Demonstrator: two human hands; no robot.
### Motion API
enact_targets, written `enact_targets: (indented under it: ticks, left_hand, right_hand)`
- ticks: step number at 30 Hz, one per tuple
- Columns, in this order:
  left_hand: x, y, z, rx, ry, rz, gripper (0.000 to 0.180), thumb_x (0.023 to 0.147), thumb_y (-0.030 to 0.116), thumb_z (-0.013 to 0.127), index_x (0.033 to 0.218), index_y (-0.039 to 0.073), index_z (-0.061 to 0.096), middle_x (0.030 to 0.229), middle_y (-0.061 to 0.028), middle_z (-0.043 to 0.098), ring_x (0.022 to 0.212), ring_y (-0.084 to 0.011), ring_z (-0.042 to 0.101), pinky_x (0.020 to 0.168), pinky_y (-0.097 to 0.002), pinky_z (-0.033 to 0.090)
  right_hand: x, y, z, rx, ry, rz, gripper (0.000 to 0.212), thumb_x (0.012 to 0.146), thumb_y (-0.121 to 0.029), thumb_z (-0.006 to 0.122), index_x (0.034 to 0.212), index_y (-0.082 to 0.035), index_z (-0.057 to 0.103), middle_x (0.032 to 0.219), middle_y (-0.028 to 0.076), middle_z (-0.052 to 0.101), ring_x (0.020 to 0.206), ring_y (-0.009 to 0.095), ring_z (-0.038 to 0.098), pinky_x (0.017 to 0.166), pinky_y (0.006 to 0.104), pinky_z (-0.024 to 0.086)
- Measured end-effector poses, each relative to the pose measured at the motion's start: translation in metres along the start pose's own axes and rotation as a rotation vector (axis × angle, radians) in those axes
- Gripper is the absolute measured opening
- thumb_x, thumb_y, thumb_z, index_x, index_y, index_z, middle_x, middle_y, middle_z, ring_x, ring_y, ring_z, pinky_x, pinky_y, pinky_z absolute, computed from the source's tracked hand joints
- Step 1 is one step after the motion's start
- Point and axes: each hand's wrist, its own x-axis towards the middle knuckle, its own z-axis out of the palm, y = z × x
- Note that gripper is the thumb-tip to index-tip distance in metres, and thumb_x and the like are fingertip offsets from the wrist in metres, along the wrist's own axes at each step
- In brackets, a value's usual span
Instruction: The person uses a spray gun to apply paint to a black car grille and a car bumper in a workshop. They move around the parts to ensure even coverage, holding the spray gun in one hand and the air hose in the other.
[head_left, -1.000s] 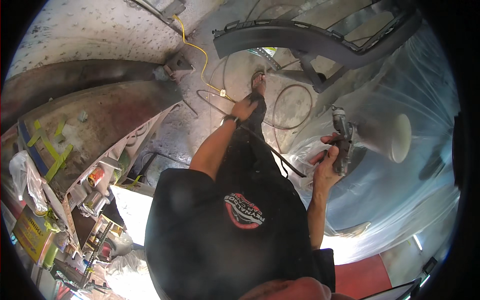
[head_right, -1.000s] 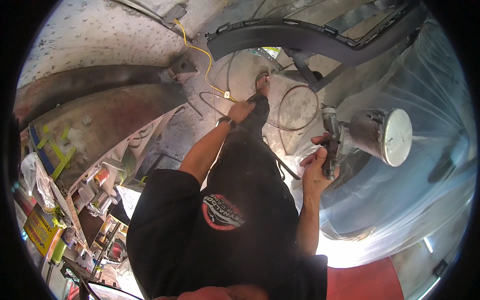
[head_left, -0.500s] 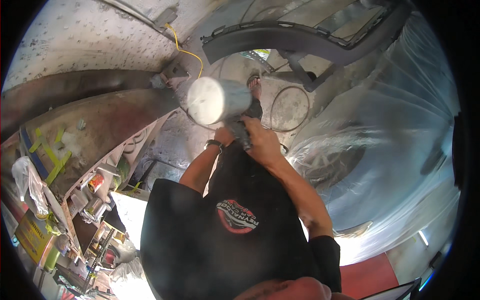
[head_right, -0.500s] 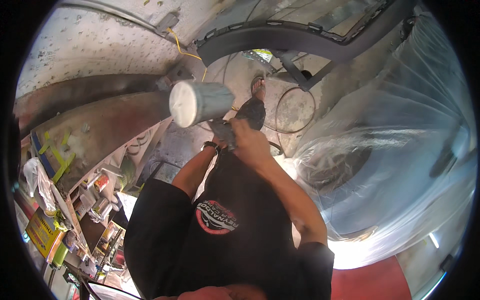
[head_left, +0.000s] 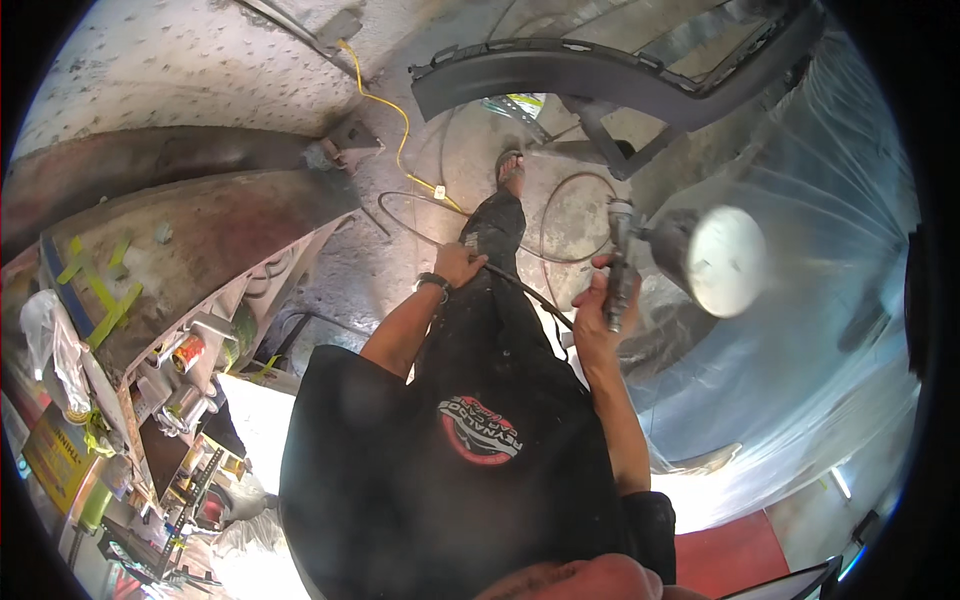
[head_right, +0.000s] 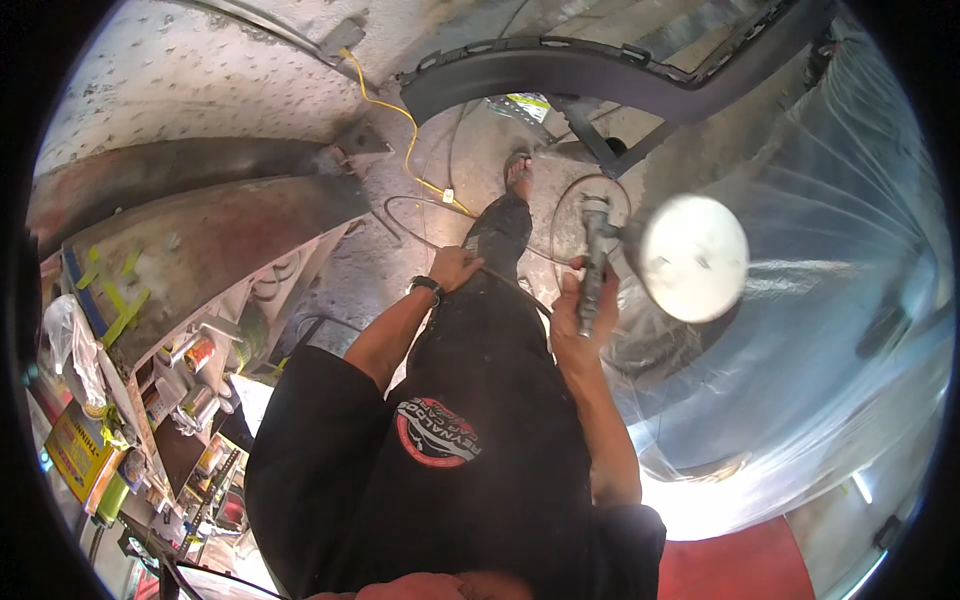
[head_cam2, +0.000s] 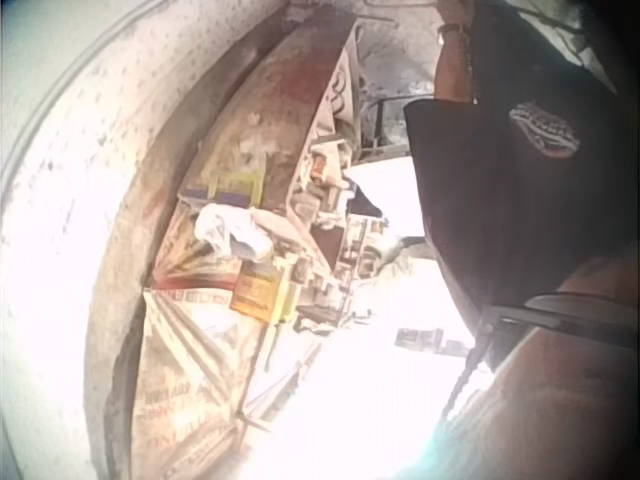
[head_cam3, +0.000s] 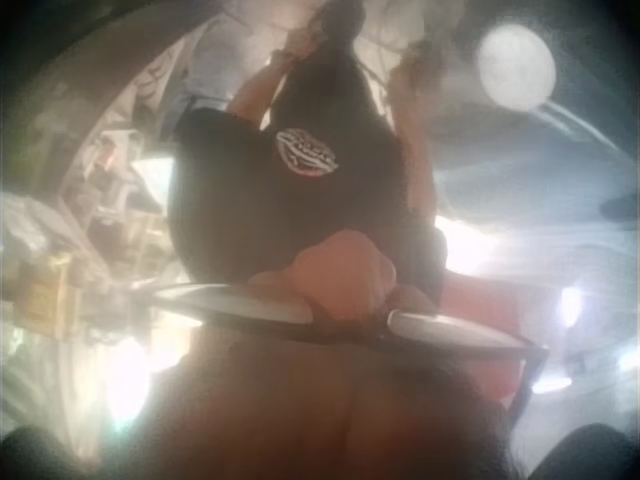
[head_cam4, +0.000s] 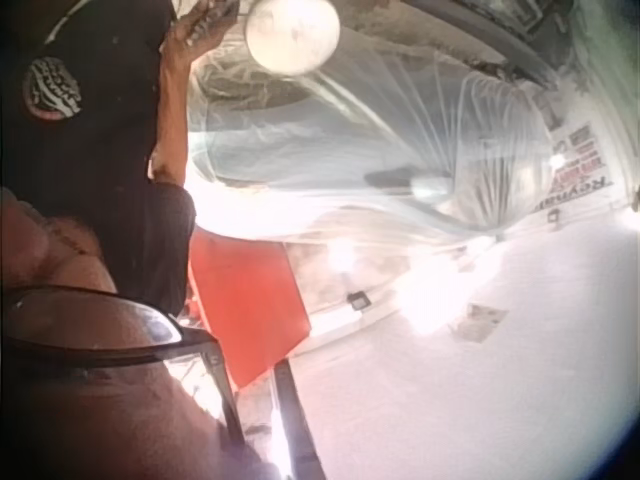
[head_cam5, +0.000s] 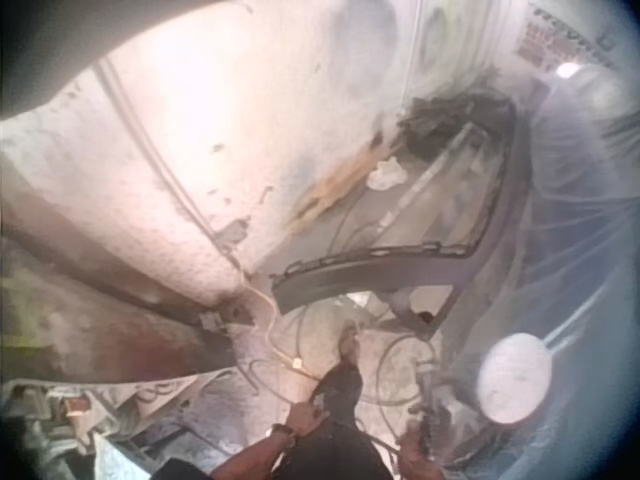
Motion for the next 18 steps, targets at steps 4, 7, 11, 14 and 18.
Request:
enact_targets:
  ticks: [4,7,11,14,18]
  left_hand:
    - [-0.009,0.008,0.001,-0.048,-0.061,0.007,0.041,0.090,0.043,0.063,0.097,0.004,0.075,0.092,-0.0204,0.071,0.093,-0.0392,0.065,0.088,-0.0483,0.049]
    - [-0.018,-0.013,0.012,-0.042,-0.121,0.009,0.045,0.089,0.047,0.064,0.099,0.004,0.074,0.097,-0.0213,0.071,0.099,-0.0398,0.064,0.091,-0.0491,0.048]
    - [-0.027,-0.064,0.023,-0.064,-0.127,-0.112,0.055,0.090,0.052,0.062,0.112,0.003,0.071,0.111,-0.0252,0.068,0.109,-0.0411,0.061,0.097,-0.0486,0.047]
    - [-0.033,-0.004,-0.015,-0.117,-0.224,-0.155,0.065,0.091,0.058,0.059,0.116,0.000,0.070,0.118,-0.0261,0.066,0.115,-0.0399,0.060,0.103,-0.0459,0.044]
    - [-0.022,0.012,-0.035,-0.088,-0.245,-0.096,0.076,0.088,0.066,0.058,0.116,-0.003,0.070,0.122,-0.0258,0.066,0.120,-0.0382,0.058,0.106,-0.0437,0.043]
  right_hand:
    - [0.011,0.022,0.027,-0.278,-0.316,-0.238,0.043,0.085,-0.007,0.074,0.122,-0.001,0.053,0.099,0.020,0.068,0.078,0.036,0.070,0.062,0.0421,0.054]
    - [0.023,0.030,0.071,-0.359,-0.524,-0.370,0.054,0.075,-0.011,0.080,0.122,-0.005,0.054,0.106,0.018,0.068,0.083,0.040,0.069,0.068,0.0461,0.055]
    - [0.030,0.029,0.106,-0.319,-0.627,-0.436,0.052,0.074,-0.009,0.078,0.121,-0.005,0.056,0.109,0.017,0.067,0.084,0.040,0.068,0.067,0.0458,0.054]
    - [0.031,0.017,0.052,-0.178,-0.386,-0.317,0.034,0.084,-0.012,0.075,0.114,-0.004,0.061,0.098,0.014,0.068,0.074,0.030,0.068,0.061,0.0400,0.052]
    - [0.031,-0.010,-0.049,0.088,-0.074,0.185,0.014,0.097,-0.015,0.063,0.105,-0.004,0.066,0.081,0.003,0.064,0.053,0.005,0.055,0.046,0.0245,0.043]
